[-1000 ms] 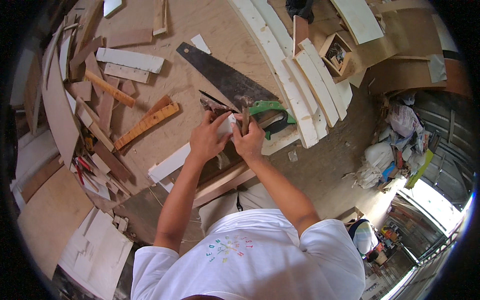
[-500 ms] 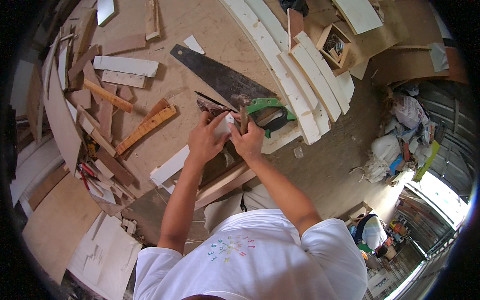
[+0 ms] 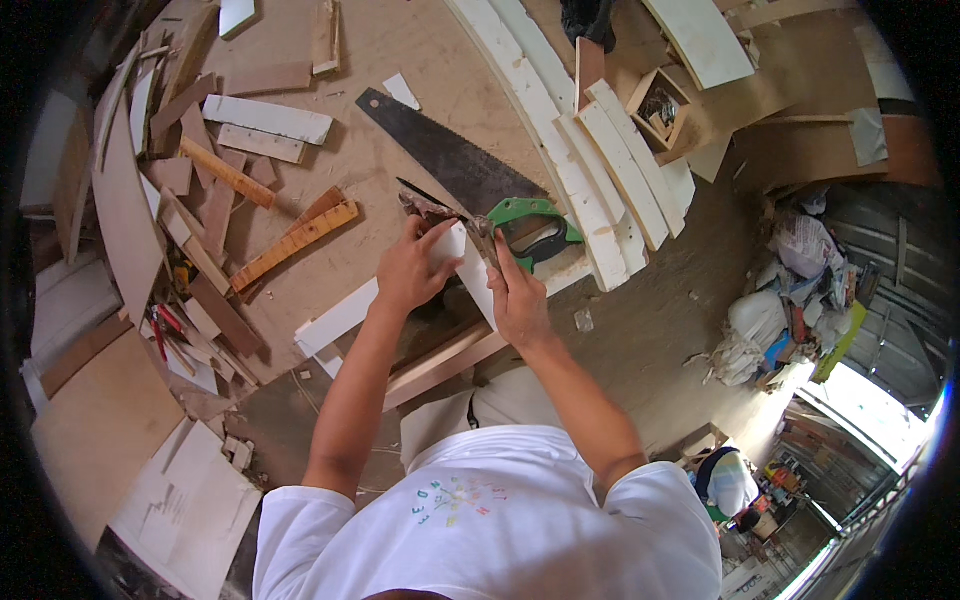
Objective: The person uses a saw to cut a wooden board on a table and then hammers a nail into another piece of wood to assemble a frame.
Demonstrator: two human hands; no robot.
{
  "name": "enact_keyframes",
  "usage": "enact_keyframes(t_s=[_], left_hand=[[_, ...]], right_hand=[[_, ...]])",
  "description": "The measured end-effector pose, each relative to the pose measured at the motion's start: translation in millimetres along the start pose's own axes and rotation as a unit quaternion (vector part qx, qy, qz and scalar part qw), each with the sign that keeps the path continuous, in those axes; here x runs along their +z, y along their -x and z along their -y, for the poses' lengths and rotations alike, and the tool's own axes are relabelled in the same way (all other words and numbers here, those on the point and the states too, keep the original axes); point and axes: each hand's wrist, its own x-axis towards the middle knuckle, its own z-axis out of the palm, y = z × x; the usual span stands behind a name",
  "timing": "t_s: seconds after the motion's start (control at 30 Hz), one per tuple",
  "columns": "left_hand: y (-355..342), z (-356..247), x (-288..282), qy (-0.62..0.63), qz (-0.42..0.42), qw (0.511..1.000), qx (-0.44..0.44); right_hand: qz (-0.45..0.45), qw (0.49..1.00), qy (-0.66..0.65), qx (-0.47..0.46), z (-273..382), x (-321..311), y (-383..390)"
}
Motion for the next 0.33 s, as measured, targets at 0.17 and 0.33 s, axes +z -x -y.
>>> enact_keyframes(t_s=[0.17,0.33], left_hand=[[2,4,4,-0.001,-0.02,1.0,0.013],[5,5,3,-0.018,-0.004,1.0,0.009]], right_hand=[[-0.05,0.99,0.034,-0.129,-8,-2,8],[-0.044,0.99,0.024,-0.134,-25,7,3]])
